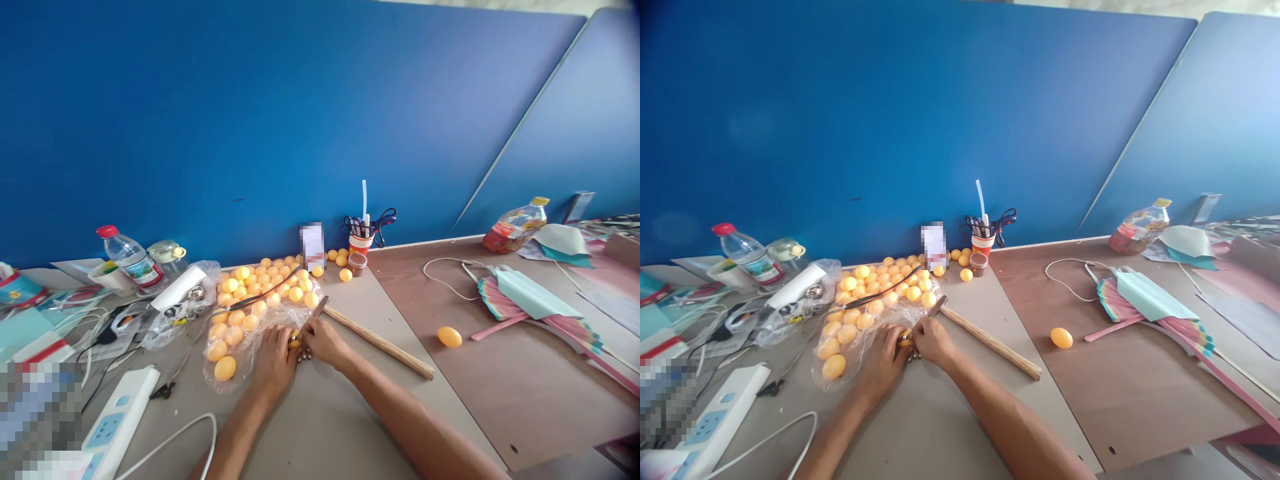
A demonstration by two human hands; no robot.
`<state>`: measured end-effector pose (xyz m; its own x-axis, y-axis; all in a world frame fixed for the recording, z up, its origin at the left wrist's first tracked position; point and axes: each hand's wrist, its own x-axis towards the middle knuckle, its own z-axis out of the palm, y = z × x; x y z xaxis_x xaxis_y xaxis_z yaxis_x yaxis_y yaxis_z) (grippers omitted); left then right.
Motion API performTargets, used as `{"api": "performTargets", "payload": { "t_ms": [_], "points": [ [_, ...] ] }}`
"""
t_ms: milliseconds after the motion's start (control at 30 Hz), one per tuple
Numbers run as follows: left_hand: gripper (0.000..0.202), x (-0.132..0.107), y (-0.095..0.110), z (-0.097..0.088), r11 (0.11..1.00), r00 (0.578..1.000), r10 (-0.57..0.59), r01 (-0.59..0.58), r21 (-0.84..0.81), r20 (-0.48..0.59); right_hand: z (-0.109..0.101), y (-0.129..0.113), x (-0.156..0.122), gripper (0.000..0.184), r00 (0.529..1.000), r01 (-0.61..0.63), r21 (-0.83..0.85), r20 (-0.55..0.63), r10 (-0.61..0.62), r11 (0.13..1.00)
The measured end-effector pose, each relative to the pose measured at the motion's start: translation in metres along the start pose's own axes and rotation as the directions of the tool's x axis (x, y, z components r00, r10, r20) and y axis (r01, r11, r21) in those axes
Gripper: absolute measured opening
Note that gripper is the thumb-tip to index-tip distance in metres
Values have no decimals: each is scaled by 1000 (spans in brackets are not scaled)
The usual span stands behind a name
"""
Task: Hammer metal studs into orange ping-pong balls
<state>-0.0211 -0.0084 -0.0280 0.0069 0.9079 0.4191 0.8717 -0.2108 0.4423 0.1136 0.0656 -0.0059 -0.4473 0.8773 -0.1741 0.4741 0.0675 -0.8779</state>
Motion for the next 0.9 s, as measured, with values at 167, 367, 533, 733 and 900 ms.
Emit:
{"api": "performTargets", "payload": {
  "t_ms": [167, 367, 533, 733, 900],
  "points": [
    [15, 0, 0, 0, 1000, 1000, -10, 10, -19, -9, 4, 1, 1, 16, 999, 2, -45, -49, -4, 999],
    [22, -1, -5, 2, 998, 1000, -14, 13, -58, -10, -1, 11, 1, 11, 999, 27, 167, 27, -32, 986],
    [24, 0, -7, 2, 996, 998, -51, 48, -76, -29, -34, 24, 0, 4, 991, 117, 239, 39, -130, 964],
    [24, 1, -6, 0, 994, 997, -66, 62, -87, -43, -51, 20, -9, 16, 961, 211, -141, 212, -178, 967],
    [21, 2, -6, -1, 993, 996, -82, 78, -92, -36, -37, 16, -19, 16, 941, 321, -411, 238, -240, 853]
  ]
}}
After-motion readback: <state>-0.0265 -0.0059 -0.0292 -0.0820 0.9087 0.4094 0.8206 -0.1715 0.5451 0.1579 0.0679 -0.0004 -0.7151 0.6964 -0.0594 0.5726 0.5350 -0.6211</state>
